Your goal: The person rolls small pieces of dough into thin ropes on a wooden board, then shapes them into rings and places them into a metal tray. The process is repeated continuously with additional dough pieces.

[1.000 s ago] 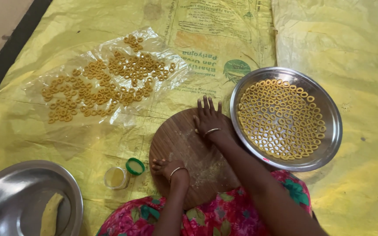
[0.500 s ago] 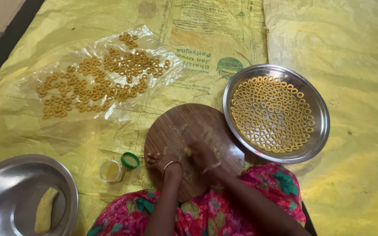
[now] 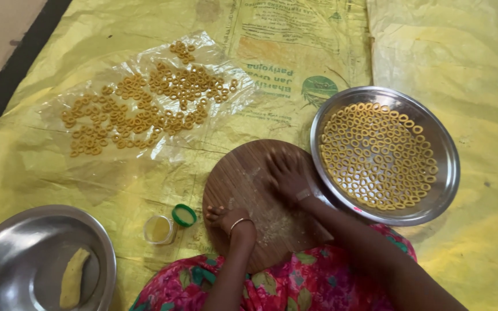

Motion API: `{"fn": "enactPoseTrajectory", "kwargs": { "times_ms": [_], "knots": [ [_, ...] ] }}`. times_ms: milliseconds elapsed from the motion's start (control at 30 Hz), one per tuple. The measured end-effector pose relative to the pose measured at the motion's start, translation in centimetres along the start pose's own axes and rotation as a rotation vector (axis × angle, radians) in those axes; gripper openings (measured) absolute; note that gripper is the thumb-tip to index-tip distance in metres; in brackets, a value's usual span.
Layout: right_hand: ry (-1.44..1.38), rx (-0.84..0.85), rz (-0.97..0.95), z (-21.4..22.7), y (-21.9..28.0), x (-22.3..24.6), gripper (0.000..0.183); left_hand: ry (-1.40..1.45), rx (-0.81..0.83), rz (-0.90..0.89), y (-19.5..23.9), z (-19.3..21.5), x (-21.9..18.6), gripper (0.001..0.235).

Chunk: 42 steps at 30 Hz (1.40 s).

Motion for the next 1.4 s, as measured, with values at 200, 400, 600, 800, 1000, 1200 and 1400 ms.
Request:
{"fn": "enactPoseTrajectory", "kwargs": {
  "times_ms": [200, 400, 600, 800, 1000, 1200, 1400],
  "knots": [
    [-0.034, 0.08, -0.22, -2.0, -8.6, -1.0, 0.08, 0.043, -0.042, 0.046, -0.3, 0.0, 0.2, 0.085],
    [-0.234, 0.19, -0.07, 1.4, 4.0, 6.7, 0.08, 0.053, -0.01, 0.051, -0.9, -0.1, -0.3, 0.087],
    [-0.39, 0.326, 0.19, 4.1, 11.7, 9.9, 0.069, 0.022, -0.063, 0.04, -1.2, -0.6, -0.7, 0.073],
    [-0.054, 0.053, 0.071, -0.4, -3.5, 3.7, 0.076, 0.076, -0.066, 0.041, -1.6, -0.8, -0.6, 0.069],
    [0.006, 0.036, -0.276, -1.8, -5.3, 3.8, 0.074, 0.105, -0.032, 0.066, -2.3, -1.6, -1.3, 0.072],
    [-0.145, -0.045, -0.073, 0.1, 4.9, 12.1, 0.062, 0.105, -0.047, 0.072, -3.4, -2.3, -1.6, 0.076],
    [-0.934, -0.022, -0.193, 1.2, 6.2, 5.6, 0.029, 0.139, -0.086, 0.095, -2.1, -0.8, -0.6, 0.07]
  ]
}}
Point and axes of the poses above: each hand's wrist, its own y-axis away from the middle knuckle, its own z-axis out of the back of the hand, x = y × z, the point moved 6 cm from there along -y, towards the middle knuckle, and after that the axes turned 11 degrees about z, right-handed, at the moved point
